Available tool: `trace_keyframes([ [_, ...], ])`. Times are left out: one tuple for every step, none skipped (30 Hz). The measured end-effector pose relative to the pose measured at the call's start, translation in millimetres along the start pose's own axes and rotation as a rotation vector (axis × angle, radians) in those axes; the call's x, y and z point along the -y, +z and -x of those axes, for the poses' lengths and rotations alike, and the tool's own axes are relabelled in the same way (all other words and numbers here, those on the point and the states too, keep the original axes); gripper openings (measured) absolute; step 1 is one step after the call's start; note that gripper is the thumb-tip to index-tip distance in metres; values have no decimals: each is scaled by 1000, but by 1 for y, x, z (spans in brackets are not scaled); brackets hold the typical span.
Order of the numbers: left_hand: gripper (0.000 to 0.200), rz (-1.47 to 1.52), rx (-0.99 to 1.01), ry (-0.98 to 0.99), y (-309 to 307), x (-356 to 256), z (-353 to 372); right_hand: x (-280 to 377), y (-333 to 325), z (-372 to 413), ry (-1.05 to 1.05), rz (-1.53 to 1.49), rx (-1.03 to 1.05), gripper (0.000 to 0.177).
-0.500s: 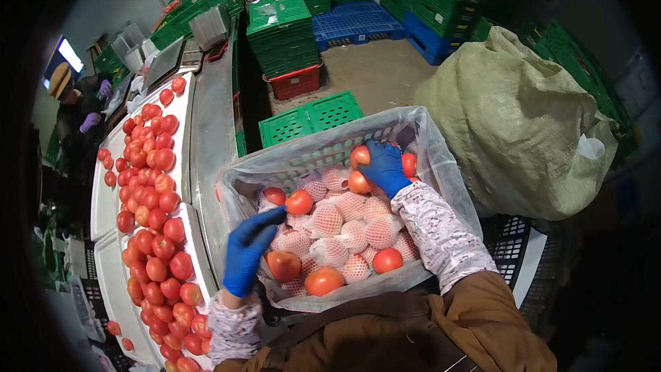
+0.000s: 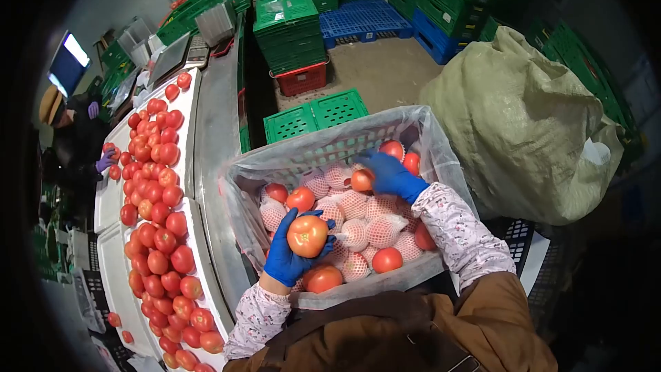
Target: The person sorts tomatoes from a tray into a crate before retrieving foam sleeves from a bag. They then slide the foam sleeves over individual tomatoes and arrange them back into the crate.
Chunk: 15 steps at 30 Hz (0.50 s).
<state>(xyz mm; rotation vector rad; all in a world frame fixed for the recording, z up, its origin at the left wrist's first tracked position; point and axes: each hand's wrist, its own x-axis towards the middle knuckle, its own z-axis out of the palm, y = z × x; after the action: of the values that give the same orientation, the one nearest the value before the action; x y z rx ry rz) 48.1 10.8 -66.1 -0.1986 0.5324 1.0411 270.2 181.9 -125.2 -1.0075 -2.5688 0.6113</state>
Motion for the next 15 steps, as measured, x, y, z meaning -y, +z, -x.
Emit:
trace_keyframes([
  [43, -35, 42, 18, 0, -4, 1, -2, 8, 0, -82, 127, 169, 55],
  [41, -69, 83, 35, -1, -6, 3, -4, 16, -1, -88, 126, 170, 55],
  [41, -67, 82, 40, -5, -3, 3, -4, 22, -1, -85, 139, 164, 55],
  [40, -550, 63, 358, -10, 3, 2, -5, 28, -3, -84, 153, 157, 54],
  [43, -1035, 37, 676, -13, 5, 3, -8, 31, -5, -78, 137, 145, 53],
  [43, -1036, 35, 684, -13, 3, 4, 0, 26, -7, -85, 137, 143, 53],
  [47, -1030, 25, 618, -11, 1, 6, 16, 14, -8, 152, -226, 121, 50],
  [52, -1021, 14, 551, -10, 0, 8, 29, 4, -8, 391, -590, 100, 48],
  [48, -1018, 55, 571, -6, -1, 9, 35, 1, -9, 387, -883, 118, 44],
  [48, -1012, 52, 571, -4, 0, 11, 49, -5, -7, 389, -881, 124, 44],
  [43, -1034, 83, 590, -3, 0, 11, 65, -10, -5, 540, -1264, 189, 44],
  [38, -1058, 116, 610, -3, 1, 12, 76, -14, -5, 690, -1647, 252, 44],
  [38, -1056, 115, 612, -6, 2, 10, 80, -14, -7, 674, -1719, 346, 45],
  [35, -834, 138, 528, -11, 4, 8, 84, -14, -7, 673, -1719, 348, 45],
  [32, -615, 159, 441, -9, 4, 9, 87, -14, -7, 669, -1789, 370, 45],
])
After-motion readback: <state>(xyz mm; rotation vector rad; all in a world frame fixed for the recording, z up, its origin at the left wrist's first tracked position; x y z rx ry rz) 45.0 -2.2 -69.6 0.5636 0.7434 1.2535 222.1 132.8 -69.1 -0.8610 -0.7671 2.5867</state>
